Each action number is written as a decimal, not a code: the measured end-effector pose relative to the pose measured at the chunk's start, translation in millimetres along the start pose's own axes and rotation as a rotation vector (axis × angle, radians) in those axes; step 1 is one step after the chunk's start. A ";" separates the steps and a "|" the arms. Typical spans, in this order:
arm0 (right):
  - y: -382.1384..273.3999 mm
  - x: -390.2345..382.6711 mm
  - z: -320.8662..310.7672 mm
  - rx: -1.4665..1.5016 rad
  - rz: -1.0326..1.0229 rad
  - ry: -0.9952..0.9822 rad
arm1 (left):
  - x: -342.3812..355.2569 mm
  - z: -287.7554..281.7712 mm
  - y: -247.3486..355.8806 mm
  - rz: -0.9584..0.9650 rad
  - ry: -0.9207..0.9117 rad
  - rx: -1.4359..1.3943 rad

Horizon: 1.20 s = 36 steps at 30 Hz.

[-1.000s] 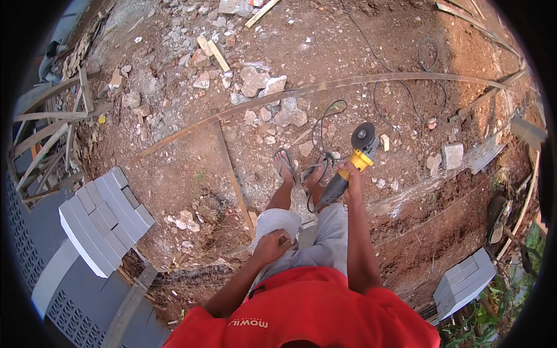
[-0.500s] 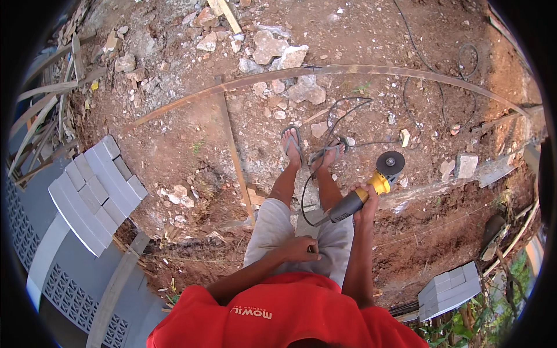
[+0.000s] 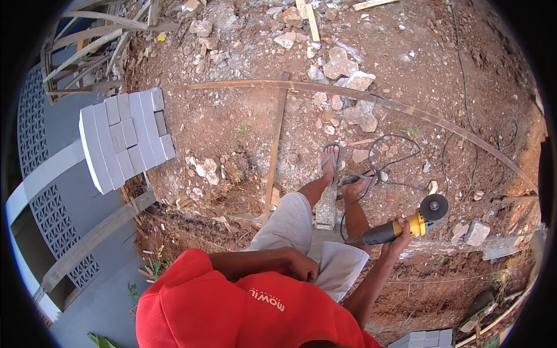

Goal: The person positions a long metal bar on the ground and uses an angle grinder to cut it. The person holds the bar with one hand and operates the grinder with the other, producing sparks as the cut progresses. The person repositions the bar and continues cutting along its length.

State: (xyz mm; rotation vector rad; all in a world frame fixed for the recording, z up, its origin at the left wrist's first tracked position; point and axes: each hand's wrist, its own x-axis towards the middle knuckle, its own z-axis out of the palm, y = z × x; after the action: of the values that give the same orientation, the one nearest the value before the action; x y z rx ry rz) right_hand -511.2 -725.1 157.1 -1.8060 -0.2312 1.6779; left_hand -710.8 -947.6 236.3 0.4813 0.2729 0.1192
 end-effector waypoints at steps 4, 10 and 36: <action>16.4 21.3 6.3 -0.085 -0.047 -0.085 | -6.0 -9.4 -12.4 -0.114 0.169 0.118; 62.8 87.4 14.6 -0.164 -0.012 -0.213 | -28.3 -140.2 4.7 -0.087 0.914 0.551; 124.9 254.9 44.0 -0.058 -0.529 -0.254 | -167.5 -605.3 75.7 0.209 1.409 1.391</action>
State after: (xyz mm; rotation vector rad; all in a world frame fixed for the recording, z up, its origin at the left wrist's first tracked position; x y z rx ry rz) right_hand -547.8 -668.9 -122.2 -1.4001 -0.7998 1.5129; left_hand -1048.2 -644.2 -204.4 1.7772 1.7450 0.4746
